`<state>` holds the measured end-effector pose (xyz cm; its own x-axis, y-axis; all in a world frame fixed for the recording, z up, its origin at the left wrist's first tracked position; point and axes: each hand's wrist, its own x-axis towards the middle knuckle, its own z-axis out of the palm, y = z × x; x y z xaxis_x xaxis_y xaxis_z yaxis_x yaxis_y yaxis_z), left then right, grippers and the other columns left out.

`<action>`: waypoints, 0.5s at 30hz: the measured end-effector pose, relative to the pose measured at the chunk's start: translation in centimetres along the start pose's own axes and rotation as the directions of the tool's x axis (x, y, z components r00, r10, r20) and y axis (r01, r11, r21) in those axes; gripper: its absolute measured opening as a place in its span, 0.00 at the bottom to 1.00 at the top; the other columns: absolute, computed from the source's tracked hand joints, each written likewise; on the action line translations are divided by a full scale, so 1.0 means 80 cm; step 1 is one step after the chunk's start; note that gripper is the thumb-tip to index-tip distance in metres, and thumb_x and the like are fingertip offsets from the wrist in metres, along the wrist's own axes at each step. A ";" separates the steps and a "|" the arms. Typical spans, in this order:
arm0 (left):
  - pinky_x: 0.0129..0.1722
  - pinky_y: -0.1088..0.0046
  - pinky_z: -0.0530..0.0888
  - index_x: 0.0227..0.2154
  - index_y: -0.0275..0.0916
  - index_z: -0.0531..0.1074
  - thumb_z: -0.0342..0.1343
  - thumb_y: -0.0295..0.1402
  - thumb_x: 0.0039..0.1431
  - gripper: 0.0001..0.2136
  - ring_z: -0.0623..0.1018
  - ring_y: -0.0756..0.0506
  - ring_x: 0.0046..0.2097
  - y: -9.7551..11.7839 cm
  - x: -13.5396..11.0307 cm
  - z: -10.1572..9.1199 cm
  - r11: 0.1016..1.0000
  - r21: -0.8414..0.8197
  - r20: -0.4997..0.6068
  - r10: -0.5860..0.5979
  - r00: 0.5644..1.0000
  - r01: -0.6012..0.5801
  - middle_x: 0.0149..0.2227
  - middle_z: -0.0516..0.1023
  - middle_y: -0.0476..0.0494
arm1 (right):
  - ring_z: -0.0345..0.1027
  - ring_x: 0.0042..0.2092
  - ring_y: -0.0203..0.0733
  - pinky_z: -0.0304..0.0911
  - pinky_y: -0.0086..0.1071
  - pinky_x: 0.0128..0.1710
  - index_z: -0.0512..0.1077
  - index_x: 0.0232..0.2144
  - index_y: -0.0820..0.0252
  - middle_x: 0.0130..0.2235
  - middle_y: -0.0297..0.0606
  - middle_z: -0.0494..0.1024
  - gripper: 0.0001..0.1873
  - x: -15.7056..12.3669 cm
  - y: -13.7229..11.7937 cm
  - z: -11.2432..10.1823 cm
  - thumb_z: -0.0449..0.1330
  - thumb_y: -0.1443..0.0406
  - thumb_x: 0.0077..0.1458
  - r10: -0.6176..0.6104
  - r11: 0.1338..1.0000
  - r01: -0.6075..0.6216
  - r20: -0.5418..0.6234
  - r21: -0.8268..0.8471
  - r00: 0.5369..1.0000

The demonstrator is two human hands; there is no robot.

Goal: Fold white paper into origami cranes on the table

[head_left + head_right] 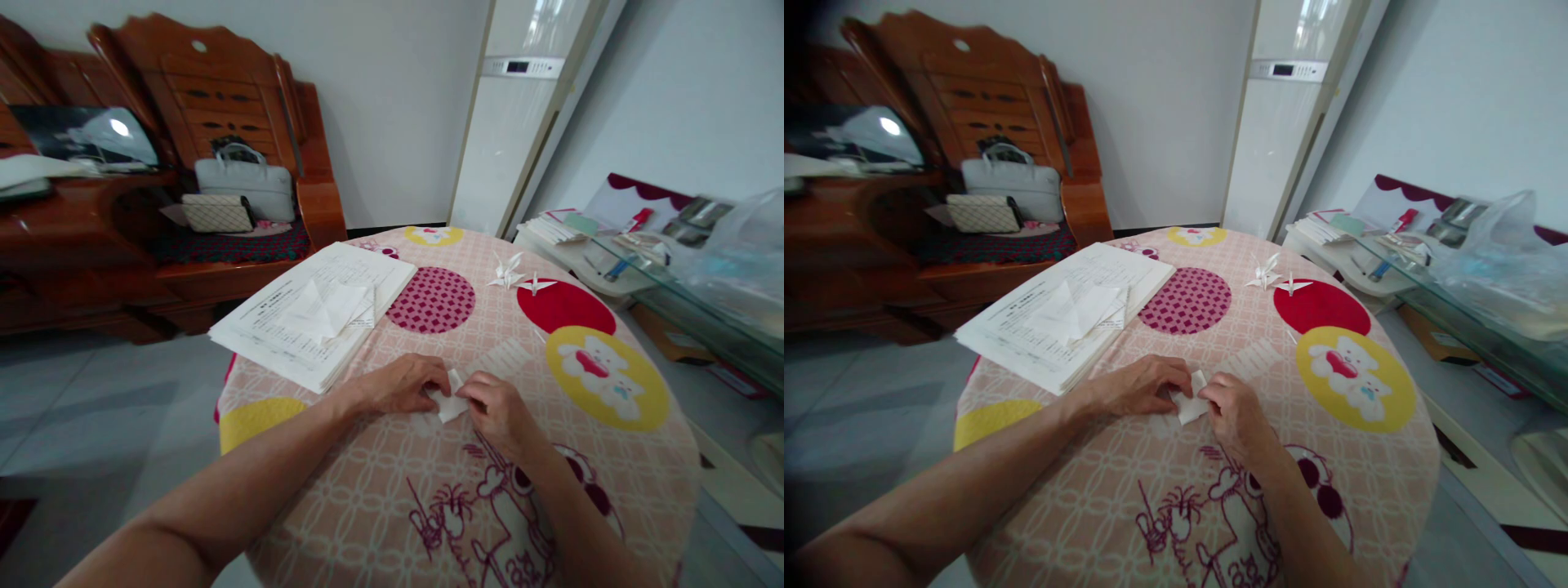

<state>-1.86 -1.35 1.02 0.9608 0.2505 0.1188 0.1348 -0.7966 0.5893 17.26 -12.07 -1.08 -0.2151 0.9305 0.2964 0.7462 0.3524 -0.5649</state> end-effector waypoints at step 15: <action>0.39 0.77 0.67 0.34 0.38 0.76 0.58 0.26 0.53 0.05 0.75 0.49 0.38 0.010 -0.006 -0.006 0.999 -0.033 -0.022 -0.018 1.000 0.018 0.36 0.76 0.46 | 0.68 0.39 0.41 0.64 0.33 0.39 0.77 0.32 0.59 0.36 0.39 0.74 0.05 -0.006 -0.001 -0.009 0.63 0.72 0.52 -0.008 1.000 0.007 0.082 0.010 0.997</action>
<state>-2.33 -1.89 1.81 0.9527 0.2770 0.1253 0.1436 -0.7734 0.6175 17.72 -12.60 -0.63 -0.2718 0.9327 0.2370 0.7384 0.3601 -0.5701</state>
